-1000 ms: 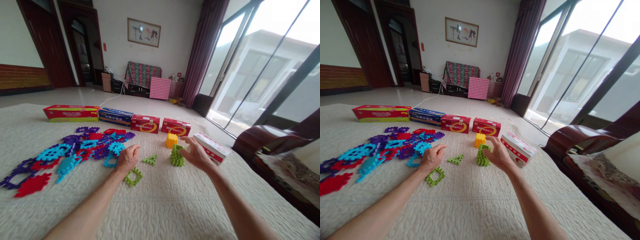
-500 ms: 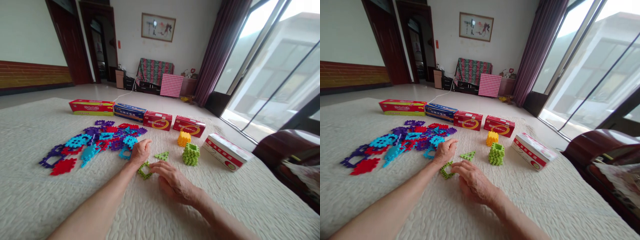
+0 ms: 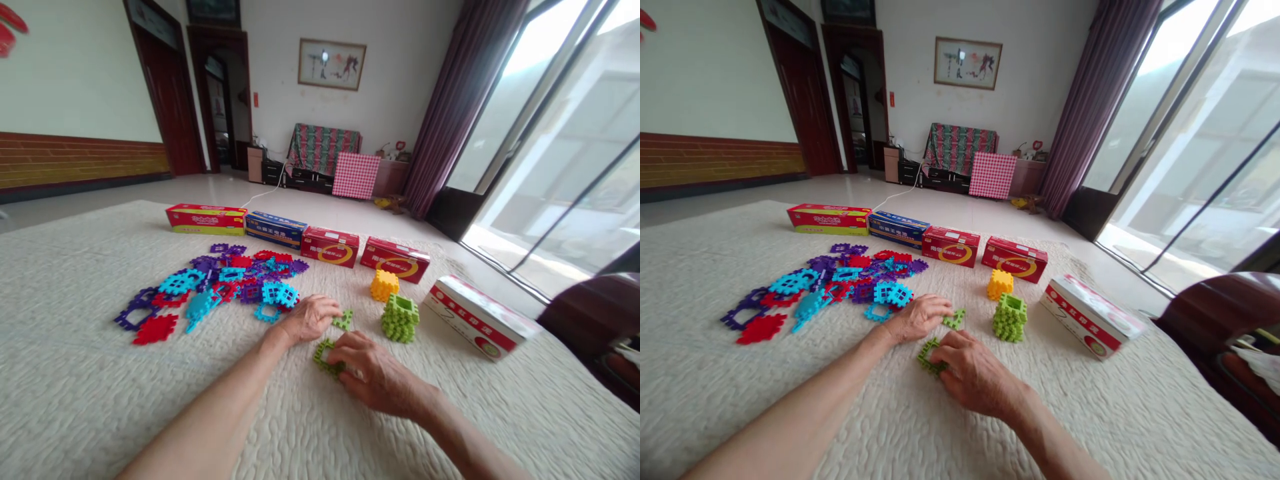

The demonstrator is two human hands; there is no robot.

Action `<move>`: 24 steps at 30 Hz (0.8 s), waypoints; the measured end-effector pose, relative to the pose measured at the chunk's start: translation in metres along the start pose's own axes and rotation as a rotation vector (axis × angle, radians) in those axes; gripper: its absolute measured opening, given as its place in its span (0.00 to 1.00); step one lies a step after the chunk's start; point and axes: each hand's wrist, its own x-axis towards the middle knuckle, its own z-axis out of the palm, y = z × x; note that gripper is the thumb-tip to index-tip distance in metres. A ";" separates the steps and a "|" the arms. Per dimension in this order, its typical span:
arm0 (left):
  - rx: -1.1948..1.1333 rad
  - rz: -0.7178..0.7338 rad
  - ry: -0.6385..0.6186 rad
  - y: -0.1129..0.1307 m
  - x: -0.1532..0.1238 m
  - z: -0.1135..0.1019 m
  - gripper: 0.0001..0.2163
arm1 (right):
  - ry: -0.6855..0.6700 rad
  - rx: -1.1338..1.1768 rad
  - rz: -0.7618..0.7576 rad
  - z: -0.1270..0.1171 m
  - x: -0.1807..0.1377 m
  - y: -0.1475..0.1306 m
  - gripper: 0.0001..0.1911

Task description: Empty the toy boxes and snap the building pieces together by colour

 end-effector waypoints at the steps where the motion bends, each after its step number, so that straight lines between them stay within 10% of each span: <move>1: 0.022 0.023 -0.030 0.001 0.000 0.000 0.15 | -0.004 0.002 0.004 -0.002 0.000 0.001 0.15; 14: 0.072 -0.080 0.051 -0.005 -0.001 0.001 0.17 | 0.139 0.328 0.281 -0.016 -0.006 0.018 0.15; 20: 0.076 -0.055 0.048 0.005 -0.001 -0.002 0.13 | 0.242 0.094 0.288 -0.005 -0.008 0.026 0.10; 24: 0.112 -0.024 -0.002 0.008 -0.001 -0.001 0.15 | 0.080 0.004 0.374 -0.011 -0.015 0.016 0.25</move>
